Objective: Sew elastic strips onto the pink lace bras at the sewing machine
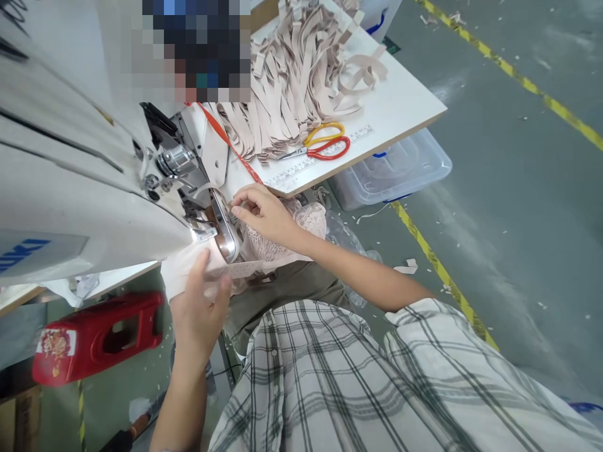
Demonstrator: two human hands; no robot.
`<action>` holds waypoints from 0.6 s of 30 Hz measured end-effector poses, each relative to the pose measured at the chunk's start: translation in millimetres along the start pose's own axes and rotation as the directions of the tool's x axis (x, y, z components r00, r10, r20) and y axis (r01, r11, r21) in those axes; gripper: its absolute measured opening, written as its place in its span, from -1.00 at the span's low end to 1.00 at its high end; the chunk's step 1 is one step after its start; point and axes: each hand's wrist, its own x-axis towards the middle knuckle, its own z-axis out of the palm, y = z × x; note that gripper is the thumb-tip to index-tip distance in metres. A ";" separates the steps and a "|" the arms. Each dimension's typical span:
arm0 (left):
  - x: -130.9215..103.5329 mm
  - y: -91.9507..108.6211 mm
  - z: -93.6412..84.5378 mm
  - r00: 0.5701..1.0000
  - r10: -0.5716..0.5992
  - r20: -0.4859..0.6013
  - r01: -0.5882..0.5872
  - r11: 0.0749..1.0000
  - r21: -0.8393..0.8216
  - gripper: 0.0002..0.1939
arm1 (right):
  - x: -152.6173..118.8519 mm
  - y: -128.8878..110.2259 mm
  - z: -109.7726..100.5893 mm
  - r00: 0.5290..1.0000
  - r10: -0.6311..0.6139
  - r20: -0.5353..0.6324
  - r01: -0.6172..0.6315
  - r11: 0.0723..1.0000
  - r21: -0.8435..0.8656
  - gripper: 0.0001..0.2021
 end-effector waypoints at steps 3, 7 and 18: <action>0.6 0.6 -0.6 1.000 -0.012 -0.007 0.012 1.000 -0.004 -0.44 | -1.5 1.2 -2.5 1.000 0.003 0.004 -0.003 1.000 -0.008 -0.81; 2.1 1.1 -1.2 0.999 -0.031 -0.027 0.031 1.000 0.005 -0.44 | -3.8 3.8 -5.4 1.000 -0.007 0.000 0.007 1.000 -0.009 -0.82; 3.6 2.4 1.7 0.995 -0.101 -0.011 0.101 0.994 0.029 -0.38 | -21.1 -3.5 -3.7 0.994 0.098 0.048 -0.102 0.991 0.082 -0.82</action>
